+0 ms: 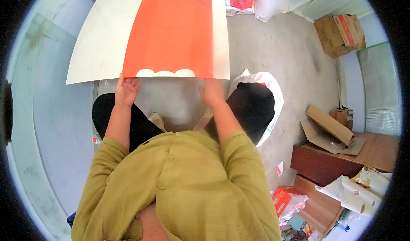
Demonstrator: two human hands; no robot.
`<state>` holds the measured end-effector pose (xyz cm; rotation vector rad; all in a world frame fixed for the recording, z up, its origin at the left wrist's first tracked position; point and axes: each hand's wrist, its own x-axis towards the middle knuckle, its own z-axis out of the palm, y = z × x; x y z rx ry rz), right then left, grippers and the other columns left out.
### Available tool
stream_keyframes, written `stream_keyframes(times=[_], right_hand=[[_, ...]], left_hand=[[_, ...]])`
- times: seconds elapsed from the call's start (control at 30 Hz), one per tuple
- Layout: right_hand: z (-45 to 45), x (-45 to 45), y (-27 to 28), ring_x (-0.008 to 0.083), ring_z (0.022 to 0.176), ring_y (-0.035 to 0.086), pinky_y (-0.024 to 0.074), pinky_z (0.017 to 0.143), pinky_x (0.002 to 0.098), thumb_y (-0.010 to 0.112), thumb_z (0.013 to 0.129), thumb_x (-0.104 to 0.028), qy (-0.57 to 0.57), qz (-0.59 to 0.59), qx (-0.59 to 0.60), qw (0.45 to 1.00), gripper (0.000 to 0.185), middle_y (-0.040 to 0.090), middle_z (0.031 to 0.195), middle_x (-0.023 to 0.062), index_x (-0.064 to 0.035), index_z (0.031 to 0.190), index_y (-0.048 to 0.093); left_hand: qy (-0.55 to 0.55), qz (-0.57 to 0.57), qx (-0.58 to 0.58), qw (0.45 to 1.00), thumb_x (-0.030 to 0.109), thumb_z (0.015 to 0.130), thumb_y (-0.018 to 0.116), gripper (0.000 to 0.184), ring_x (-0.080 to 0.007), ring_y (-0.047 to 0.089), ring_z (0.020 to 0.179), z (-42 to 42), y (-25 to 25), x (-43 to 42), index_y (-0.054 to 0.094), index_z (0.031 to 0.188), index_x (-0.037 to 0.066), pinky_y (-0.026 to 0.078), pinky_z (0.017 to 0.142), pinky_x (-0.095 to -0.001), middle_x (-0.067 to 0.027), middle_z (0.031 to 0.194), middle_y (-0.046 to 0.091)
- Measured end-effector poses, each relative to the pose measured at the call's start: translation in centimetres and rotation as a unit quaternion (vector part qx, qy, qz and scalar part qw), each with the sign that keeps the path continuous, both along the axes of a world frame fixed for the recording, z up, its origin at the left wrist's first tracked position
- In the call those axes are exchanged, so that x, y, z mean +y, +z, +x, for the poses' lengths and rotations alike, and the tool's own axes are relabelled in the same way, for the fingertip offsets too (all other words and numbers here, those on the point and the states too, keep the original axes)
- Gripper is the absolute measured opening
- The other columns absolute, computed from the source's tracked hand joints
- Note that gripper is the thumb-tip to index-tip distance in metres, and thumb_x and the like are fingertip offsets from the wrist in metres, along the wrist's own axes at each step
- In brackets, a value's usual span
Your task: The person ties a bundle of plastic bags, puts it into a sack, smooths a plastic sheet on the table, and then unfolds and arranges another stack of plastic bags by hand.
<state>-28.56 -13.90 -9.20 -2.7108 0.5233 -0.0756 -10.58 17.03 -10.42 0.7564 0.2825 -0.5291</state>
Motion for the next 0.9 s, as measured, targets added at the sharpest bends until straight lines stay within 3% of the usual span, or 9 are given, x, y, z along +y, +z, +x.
stream_keyframes(times=[0.2, 0.3, 0.37, 0.47, 0.53, 0.57, 0.67, 0.9], right_hand=[[0.0, -1.0, -1.6, 0.0497, 0.124, 0.048, 0.04, 0.107, 0.0509, 0.076, 0.083, -0.022, -0.108, 0.102, -0.025, 0.989, 0.063, 0.056, 0.13, 0.0303, 0.0031, 0.135, 0.05], [-0.2, -1.4, -3.4, 0.0468, 0.123, 0.052, 0.0425, 0.105, 0.0491, 0.074, 0.086, -0.028, -0.144, 0.151, 0.018, 0.978, 0.063, 0.059, 0.128, 0.0292, 0.0036, 0.136, 0.051], [-0.4, -2.9, -6.4, 0.0438, 0.123, 0.055, 0.0446, 0.104, 0.0477, 0.071, 0.088, -0.031, -0.126, 0.243, 0.111, 0.955, 0.063, 0.06, 0.129, 0.0271, 0.0014, 0.138, 0.052], [-2.0, -2.1, -8.0, 0.0392, 0.122, 0.059, 0.0468, 0.104, 0.0455, 0.067, 0.092, -0.034, 0.122, 0.199, 0.213, 0.949, 0.06, 0.061, 0.133, 0.0225, -0.0058, 0.143, 0.052], [-1.6, 0.0, -5.3, 0.0382, 0.123, 0.058, 0.0468, 0.104, 0.0447, 0.065, 0.093, -0.032, 0.213, 0.097, 0.33, 0.914, 0.058, 0.059, 0.138, 0.0203, -0.0102, 0.144, 0.051], [-1.5, 0.7, -4.3, 0.0377, 0.124, 0.058, 0.0468, 0.105, 0.0442, 0.065, 0.093, -0.031, 0.255, 0.045, 0.386, 0.885, 0.057, 0.059, 0.14, 0.0192, -0.0124, 0.145, 0.051], [-2.4, 0.4, -8.1, 0.0364, 0.125, 0.058, 0.0473, 0.104, 0.0452, 0.064, 0.094, -0.03, 0.236, 0.08, 0.329, 0.911, 0.054, 0.059, 0.139, 0.0178, -0.0134, 0.143, 0.053], [-0.4, 2.4, 1.4, 0.0378, 0.122, 0.058, 0.0478, 0.103, 0.0472, 0.066, 0.093, -0.023, 0.163, 0.19, 0.107, 0.962, 0.042, 0.062, 0.133, 0.0189, -0.0083, 0.132, 0.06]], left_hand=[[-0.024, -0.013, -0.005, 1.0, 0.046, 0.107, 0.046, 0.045, -0.0209, 0.052, 0.126, 0.6, -1.0, 0.1, 0.058, 0.133, 0.013, 0.036, 0.11, -0.0404, -0.0029, 0.131, 0.063], [-0.043, 0.077, 0.028, 0.996, 0.05, 0.104, 0.049, 0.053, -0.0235, 0.05, 0.132, 0.0, -0.6, -0.5, 0.056, 0.137, 0.009, 0.035, 0.11, -0.0409, -0.008, 0.137, 0.061], [-0.15, 0.178, -0.017, 0.972, 0.052, 0.102, 0.053, 0.059, -0.0242, 0.051, 0.133, -0.7, -0.5, -0.9, 0.054, 0.14, 0.008, 0.036, 0.109, -0.0408, -0.0097, 0.139, 0.06], [-0.326, 0.308, -0.114, 0.887, 0.056, 0.095, 0.061, 0.067, -0.0222, 0.054, 0.129, -1.6, -0.9, -1.3, 0.054, 0.141, 0.008, 0.038, 0.107, -0.0397, -0.0089, 0.139, 0.061], [-0.435, 0.365, -0.166, 0.807, 0.055, 0.094, 0.063, 0.066, -0.0204, 0.054, 0.128, -2.1, -1.0, -1.6, 0.054, 0.142, 0.01, 0.038, 0.106, -0.0404, -0.0077, 0.139, 0.061], [-0.46, 0.364, -0.158, 0.794, 0.053, 0.093, 0.065, 0.069, -0.0188, 0.054, 0.127, -2.4, -0.8, -1.8, 0.052, 0.144, 0.008, 0.038, 0.106, -0.038, -0.0068, 0.138, 0.061], [-0.465, 0.386, -0.207, 0.769, 0.052, 0.092, 0.066, 0.07, -0.0203, 0.055, 0.126, -2.5, -2.0, -2.1, 0.054, 0.144, 0.007, 0.04, 0.105, -0.0364, -0.0085, 0.135, 0.063], [-0.444, 0.457, -0.258, 0.727, 0.046, 0.091, 0.069, 0.065, -0.0257, 0.06, 0.121, -2.8, -2.6, -2.7, 0.059, 0.138, 0.002, 0.046, 0.104, -0.0378, -0.0149, 0.13, 0.066]])
